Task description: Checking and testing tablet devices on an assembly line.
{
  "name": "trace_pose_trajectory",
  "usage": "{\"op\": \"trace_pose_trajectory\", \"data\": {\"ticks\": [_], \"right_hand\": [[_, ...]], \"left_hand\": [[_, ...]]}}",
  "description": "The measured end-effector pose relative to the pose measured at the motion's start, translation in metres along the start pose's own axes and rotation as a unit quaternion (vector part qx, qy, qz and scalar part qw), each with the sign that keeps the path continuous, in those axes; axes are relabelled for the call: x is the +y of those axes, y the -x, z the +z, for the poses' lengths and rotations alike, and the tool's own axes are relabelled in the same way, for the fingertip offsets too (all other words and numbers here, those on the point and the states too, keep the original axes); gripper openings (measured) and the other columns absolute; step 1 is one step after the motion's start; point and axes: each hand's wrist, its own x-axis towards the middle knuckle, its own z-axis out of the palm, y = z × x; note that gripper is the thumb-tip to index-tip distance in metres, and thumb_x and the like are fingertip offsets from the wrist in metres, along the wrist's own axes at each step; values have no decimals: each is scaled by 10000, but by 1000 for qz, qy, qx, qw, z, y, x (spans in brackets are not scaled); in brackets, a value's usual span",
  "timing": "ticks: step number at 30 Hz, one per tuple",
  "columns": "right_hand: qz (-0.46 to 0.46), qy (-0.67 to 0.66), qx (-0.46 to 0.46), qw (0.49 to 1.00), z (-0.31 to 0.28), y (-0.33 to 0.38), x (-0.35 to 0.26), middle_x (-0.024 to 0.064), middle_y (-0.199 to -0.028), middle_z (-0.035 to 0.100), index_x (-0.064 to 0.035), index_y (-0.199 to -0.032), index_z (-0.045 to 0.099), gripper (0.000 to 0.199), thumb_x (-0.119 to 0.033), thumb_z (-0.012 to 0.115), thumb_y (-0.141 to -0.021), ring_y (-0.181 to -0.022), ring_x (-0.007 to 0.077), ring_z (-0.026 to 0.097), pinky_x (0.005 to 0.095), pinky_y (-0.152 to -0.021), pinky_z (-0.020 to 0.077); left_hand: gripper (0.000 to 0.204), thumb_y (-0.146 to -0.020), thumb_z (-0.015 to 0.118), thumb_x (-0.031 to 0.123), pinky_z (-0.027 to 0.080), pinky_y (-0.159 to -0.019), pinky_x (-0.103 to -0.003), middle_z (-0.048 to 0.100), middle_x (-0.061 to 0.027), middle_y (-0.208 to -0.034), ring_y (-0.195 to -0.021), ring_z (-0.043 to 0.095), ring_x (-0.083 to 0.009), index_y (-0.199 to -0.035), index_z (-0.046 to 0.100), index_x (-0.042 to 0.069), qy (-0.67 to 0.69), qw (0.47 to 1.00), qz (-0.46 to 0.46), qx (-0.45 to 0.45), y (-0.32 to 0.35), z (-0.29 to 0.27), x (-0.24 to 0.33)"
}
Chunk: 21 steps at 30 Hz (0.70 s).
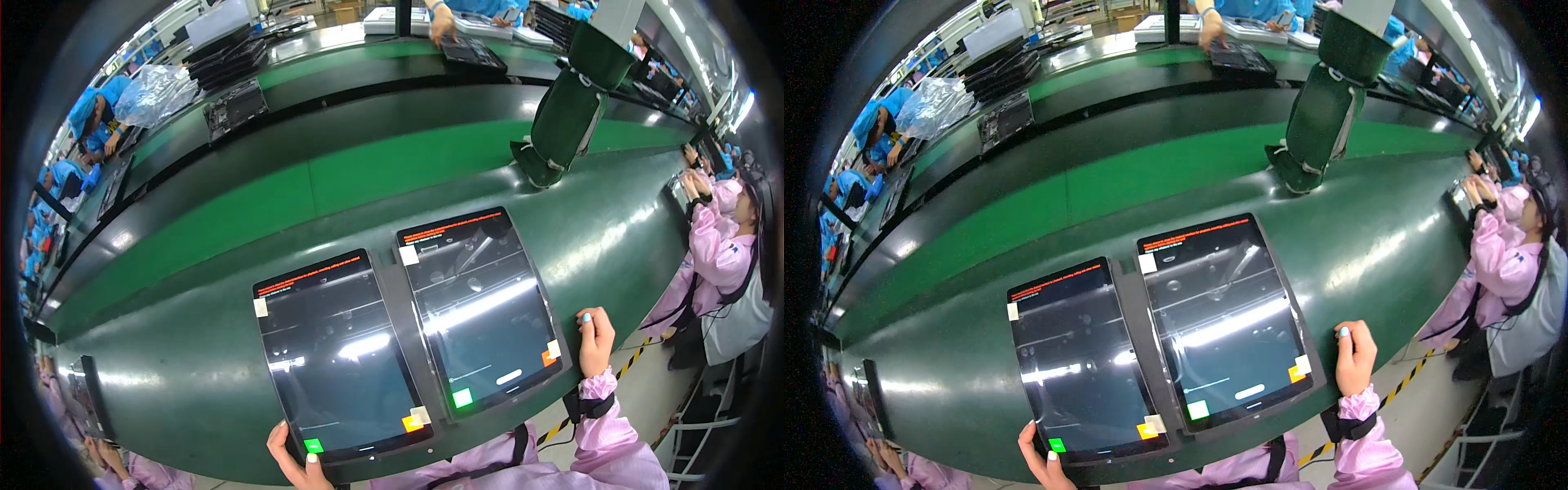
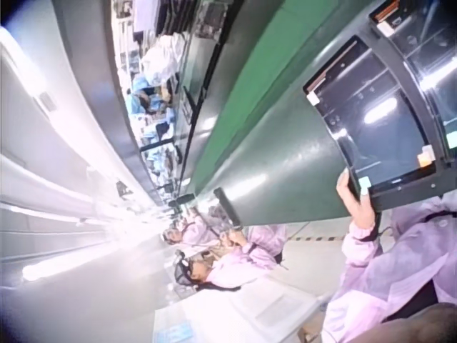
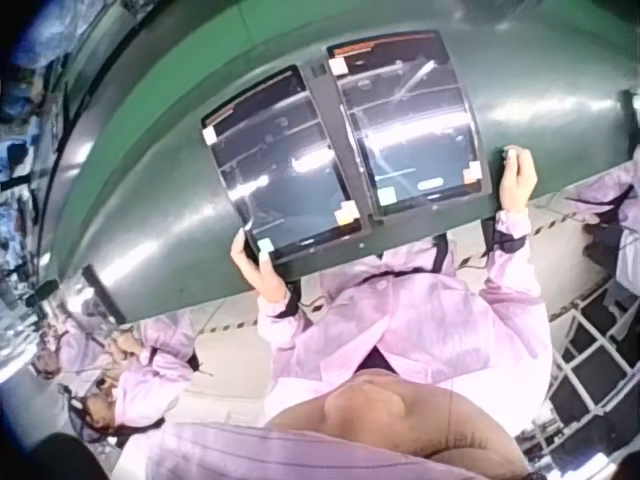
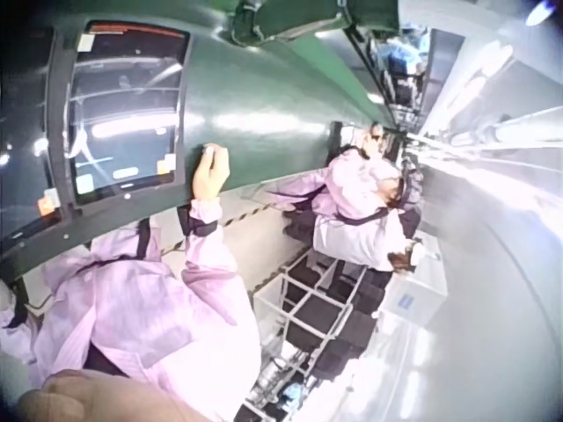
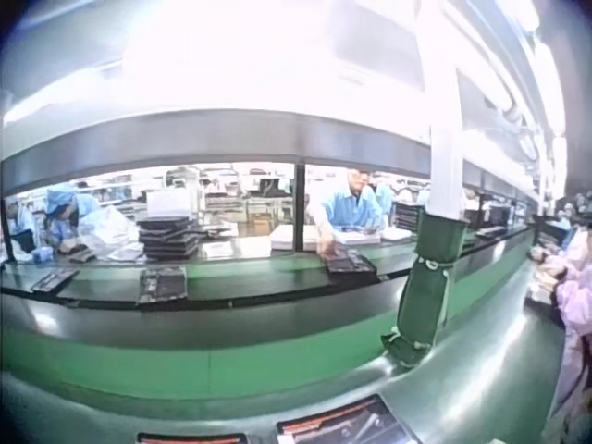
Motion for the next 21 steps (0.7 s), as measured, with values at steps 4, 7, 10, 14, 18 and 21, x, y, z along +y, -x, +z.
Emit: {"op": "trace_pose_trajectory", "data": {"ticks": [4, 7, 10, 14, 18, 21], "right_hand": [[0, -28, -2, 1000, 0, 2, -4, 97, -684, 499, 30, -776, 522, 106, -22, 432, -799, -636, 178, 495, 263, -594, 388], [-26, -49, 2, 998, -7, 9, -20, 102, -713, 525, 25, -761, 514, 97, -13, 429, -789, -670, 190, 509, 268, -631, 396], [-59, -22, 12, 998, -16, 17, -46, 115, -742, 536, 21, -752, 518, 96, -17, 433, -771, -703, 216, 513, 286, -663, 397], [-106, -80, -25, 991, -20, 31, -83, 118, -732, 552, 1, -748, 560, 109, -25, 465, -700, -720, 238, 519, 321, -671, 406], [-249, -63, -153, 954, -6, 40, -106, 44, -759, 610, -53, -752, 604, 122, -39, 549, -644, -775, 231, 528, 396, -787, 376], [-261, -73, -204, 941, 7, 47, -116, 1, -796, 622, -70, -771, 616, 144, -42, 573, -636, -803, 198, 526, 402, -825, 359]], "left_hand": [[339, -816, 467, 98, 307, -903, -342, 459, -165, -1087, -1004, 433, -250, -1112, 422, -62, -18, 1000, 25, 3, 0, -1, -4], [346, -830, 447, 125, 310, -905, -347, 462, -175, -1094, -1002, 440, -261, -1117, 418, -65, -37, 999, 25, 11, 1, 0, -5], [354, -841, 435, 152, 311, -905, -347, 466, -178, -1096, -997, 448, -265, -1120, 419, -65, -76, 997, 18, 12, 1, -1, -4], [363, -851, 428, 179, 309, -905, -350, 467, -173, -1090, -1004, 441, -268, -1121, 419, -63, -27, 999, 42, 2, 0, -3, -4], [381, -860, 409, 208, 304, -905, -354, 452, -175, -1103, -1014, 430, -271, -1125, 415, -66, -34, 999, 42, 5, 1, -3, -5], [389, -863, 405, 218, 303, -904, -355, 445, -176, -1106, -1012, 429, -269, -1128, 414, -67, -39, 998, 39, 3, 2, -4, -6]]}}
